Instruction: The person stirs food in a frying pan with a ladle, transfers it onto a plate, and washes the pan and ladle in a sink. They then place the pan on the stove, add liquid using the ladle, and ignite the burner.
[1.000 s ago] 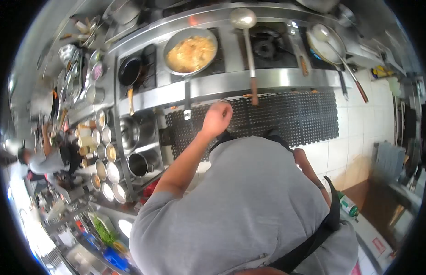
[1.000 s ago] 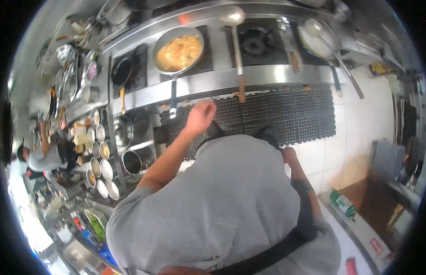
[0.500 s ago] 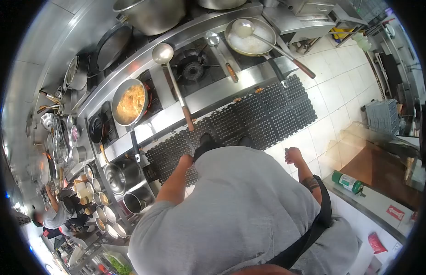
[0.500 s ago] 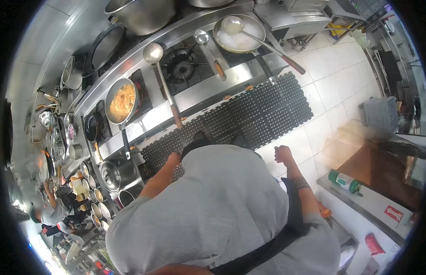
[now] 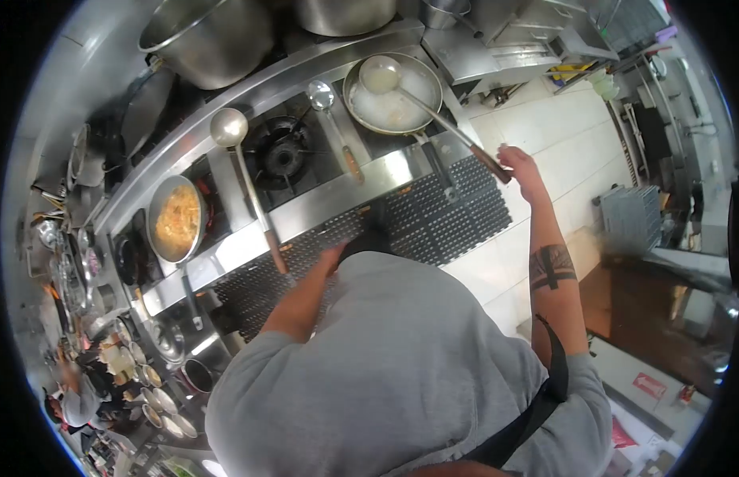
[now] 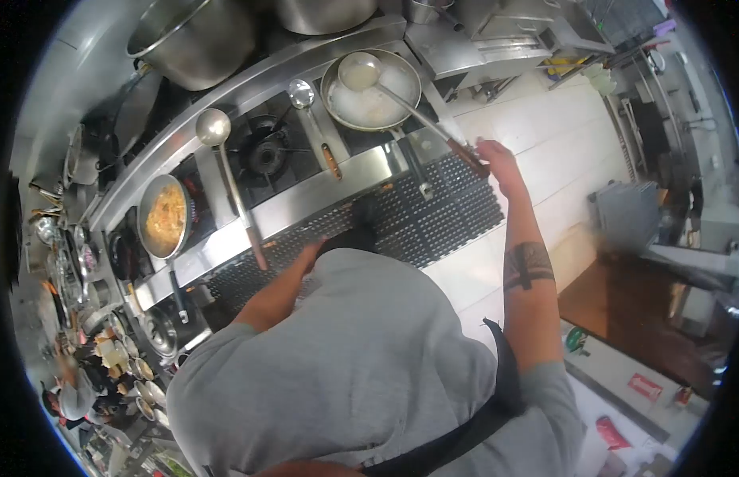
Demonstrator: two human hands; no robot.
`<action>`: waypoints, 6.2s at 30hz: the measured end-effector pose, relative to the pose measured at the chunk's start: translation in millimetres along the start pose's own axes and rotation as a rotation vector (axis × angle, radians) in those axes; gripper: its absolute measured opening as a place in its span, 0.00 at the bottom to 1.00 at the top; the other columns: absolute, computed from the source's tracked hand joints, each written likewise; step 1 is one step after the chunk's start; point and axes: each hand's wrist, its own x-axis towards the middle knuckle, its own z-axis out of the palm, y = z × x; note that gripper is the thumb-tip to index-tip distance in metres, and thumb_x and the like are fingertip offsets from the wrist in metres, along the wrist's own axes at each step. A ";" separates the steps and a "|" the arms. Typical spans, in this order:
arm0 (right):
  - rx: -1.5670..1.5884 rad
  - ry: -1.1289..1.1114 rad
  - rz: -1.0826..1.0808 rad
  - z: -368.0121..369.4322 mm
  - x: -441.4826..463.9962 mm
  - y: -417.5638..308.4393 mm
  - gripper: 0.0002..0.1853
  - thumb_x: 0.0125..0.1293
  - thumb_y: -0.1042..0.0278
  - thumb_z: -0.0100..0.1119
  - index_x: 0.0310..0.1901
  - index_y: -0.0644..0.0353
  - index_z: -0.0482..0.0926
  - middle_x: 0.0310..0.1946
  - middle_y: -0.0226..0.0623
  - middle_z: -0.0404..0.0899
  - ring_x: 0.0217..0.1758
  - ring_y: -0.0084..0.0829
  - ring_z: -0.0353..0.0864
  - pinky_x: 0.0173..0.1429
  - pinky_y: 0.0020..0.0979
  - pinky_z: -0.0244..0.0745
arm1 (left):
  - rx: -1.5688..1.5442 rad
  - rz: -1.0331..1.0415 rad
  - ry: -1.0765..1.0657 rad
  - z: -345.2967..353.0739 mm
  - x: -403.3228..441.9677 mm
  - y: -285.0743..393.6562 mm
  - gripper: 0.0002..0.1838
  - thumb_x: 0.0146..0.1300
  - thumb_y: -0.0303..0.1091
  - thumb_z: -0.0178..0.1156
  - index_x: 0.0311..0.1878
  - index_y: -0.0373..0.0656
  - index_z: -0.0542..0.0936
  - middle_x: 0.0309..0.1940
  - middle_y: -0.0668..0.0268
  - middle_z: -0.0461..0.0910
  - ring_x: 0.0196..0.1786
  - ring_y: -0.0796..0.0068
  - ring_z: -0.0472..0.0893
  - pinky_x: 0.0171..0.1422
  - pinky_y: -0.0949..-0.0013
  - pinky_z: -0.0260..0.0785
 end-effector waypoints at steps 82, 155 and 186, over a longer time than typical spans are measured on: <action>-1.049 -0.360 -0.627 -137.3 60.0 -31.8 0.22 0.64 0.68 0.57 0.60 0.55 0.79 0.44 0.51 0.80 0.46 0.54 0.82 0.49 0.50 0.78 | -0.129 0.056 0.604 210.9 -131.7 223.3 0.18 0.68 0.45 0.59 0.42 0.38 0.85 0.32 0.53 0.85 0.39 0.56 0.85 0.47 0.54 0.75; -0.346 -0.085 0.140 243.8 -11.3 25.4 0.14 0.59 0.77 0.59 0.46 0.68 0.72 0.35 0.48 0.77 0.33 0.38 0.83 0.34 0.38 0.80 | -1.007 -0.316 0.712 -162.1 -294.5 -139.4 0.15 0.74 0.44 0.57 0.44 0.41 0.82 0.27 0.70 0.80 0.26 0.75 0.78 0.29 0.69 0.70; -0.752 -0.188 -0.395 437.0 -312.4 21.8 0.28 0.64 0.63 0.67 0.64 0.63 0.73 0.55 0.50 0.74 0.49 0.44 0.82 0.56 0.42 0.78 | -0.648 0.163 0.486 -359.8 -280.9 -63.3 0.07 0.57 0.26 0.62 0.37 0.34 0.76 0.17 0.65 0.73 0.14 0.75 0.72 0.17 0.66 0.65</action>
